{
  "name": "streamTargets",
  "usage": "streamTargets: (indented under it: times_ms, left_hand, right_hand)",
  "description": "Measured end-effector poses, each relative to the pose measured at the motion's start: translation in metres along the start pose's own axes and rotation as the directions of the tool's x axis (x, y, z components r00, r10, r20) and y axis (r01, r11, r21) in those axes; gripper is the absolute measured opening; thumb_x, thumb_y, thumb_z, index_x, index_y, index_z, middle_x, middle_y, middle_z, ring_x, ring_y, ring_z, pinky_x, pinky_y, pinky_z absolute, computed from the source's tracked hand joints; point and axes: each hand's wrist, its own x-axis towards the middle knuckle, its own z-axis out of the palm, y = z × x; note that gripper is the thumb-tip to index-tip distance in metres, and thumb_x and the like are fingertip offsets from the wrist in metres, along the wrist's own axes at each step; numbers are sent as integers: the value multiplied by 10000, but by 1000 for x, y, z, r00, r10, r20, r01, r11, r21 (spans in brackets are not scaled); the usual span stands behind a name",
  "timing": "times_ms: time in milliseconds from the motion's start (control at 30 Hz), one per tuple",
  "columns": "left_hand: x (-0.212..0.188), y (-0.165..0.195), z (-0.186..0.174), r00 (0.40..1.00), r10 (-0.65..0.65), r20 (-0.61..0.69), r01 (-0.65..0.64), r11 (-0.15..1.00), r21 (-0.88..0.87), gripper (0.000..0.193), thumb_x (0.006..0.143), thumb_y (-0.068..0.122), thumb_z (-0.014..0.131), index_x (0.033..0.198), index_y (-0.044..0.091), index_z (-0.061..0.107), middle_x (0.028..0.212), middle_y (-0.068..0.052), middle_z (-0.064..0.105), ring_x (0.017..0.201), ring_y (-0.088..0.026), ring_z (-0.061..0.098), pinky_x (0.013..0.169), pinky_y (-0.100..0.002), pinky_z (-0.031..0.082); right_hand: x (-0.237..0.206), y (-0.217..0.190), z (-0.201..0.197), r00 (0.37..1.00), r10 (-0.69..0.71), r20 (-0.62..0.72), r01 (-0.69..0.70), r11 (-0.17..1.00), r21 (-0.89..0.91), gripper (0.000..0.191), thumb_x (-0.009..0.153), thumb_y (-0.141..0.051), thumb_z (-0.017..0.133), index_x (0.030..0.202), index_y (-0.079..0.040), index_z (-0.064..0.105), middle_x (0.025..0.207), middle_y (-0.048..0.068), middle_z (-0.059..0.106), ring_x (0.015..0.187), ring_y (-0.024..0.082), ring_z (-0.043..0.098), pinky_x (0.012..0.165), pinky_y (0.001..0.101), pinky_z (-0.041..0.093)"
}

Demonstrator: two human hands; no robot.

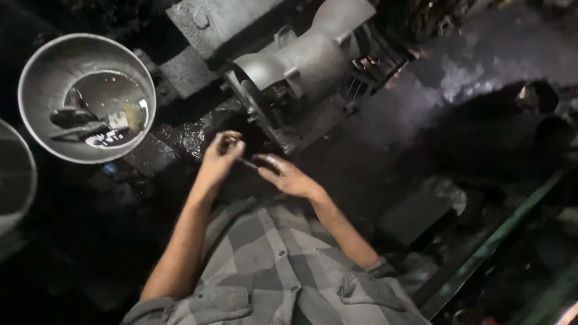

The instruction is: The person holds a small metal component against a spinning bench grinder, rotating it to grind its surfaces. They periodically dip the part into a water bowl, scrub it with a brush, and return it to the grinding wheel, repeating the grind-and-rinse cycle.

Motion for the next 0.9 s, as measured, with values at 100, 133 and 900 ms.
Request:
streamTargets:
  times_ms: [100, 133, 900]
  left_hand:
    - [-19, 8, 54, 998, 60, 30, -63, 990, 123, 364, 903, 238, 775, 1216, 80, 676, 1114, -70, 661, 1076, -173, 609, 949, -329, 515]
    - [-25, 12, 66, 991, 127, 43, -133, 972, 191, 398, 875, 235, 795, 1222, 80, 677, 1166, -72, 658, 1123, -176, 616, 975, -330, 512]
    - [-5, -33, 60, 929, 143, 341, -151, 988, -2, 319, 1073, 226, 456, 1281, 2, 547, 1157, -79, 621, 1089, -172, 570, 1009, -345, 490]
  right_hand:
    - [-6, 31, -17, 995, 41, 91, -40, 999, -13, 450, 1025, -214, 651, 1430, -45, 552, 1308, 93, 681, 1210, 193, 627, 1039, 333, 504]
    - [-4, 44, -20, 997, -32, 75, 24, 994, 105, 458, 998, -129, 630, 1436, -31, 540, 1341, 102, 655, 1253, 197, 594, 1073, 340, 475]
    - [14, 23, 4, 962, 215, -167, 75, 379, 922, 211, 911, -73, 669, 1105, 0, 708, 1081, 89, 726, 1036, 233, 677, 920, 401, 558]
